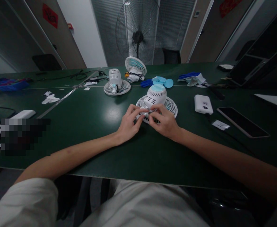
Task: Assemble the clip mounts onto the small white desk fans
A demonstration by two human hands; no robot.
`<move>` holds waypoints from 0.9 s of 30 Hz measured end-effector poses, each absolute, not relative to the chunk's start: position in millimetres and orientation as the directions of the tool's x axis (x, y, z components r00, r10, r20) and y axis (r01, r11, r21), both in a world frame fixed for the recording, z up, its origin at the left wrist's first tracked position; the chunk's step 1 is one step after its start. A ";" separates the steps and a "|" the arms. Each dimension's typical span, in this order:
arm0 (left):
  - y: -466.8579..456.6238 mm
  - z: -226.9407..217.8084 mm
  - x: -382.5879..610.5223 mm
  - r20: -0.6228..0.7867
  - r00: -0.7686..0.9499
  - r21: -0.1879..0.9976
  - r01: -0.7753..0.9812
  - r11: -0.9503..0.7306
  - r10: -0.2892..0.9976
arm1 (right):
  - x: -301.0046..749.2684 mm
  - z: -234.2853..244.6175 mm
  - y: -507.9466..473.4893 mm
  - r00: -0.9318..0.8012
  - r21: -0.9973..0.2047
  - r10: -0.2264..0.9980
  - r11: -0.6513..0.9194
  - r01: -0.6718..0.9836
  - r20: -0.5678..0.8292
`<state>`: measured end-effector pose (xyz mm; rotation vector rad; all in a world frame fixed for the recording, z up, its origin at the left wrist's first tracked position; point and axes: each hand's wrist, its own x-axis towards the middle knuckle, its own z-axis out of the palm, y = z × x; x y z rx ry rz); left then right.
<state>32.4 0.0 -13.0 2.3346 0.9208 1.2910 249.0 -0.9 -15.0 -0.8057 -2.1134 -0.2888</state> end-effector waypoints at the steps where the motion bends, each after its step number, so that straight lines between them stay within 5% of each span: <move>1: 0.4 -13.3 32.4 0.639 0.382 0.549 0.383 -0.743 0.668 | 249.1 -14.6 -1.3 -0.447 -0.078 0.441 0.774 0.628 0.778; 27: 1.4 -13.4 32.4 0.658 0.379 0.527 0.386 -0.757 0.651 | 248.1 -10.9 -3.9 -0.495 -0.018 0.429 0.768 0.640 0.756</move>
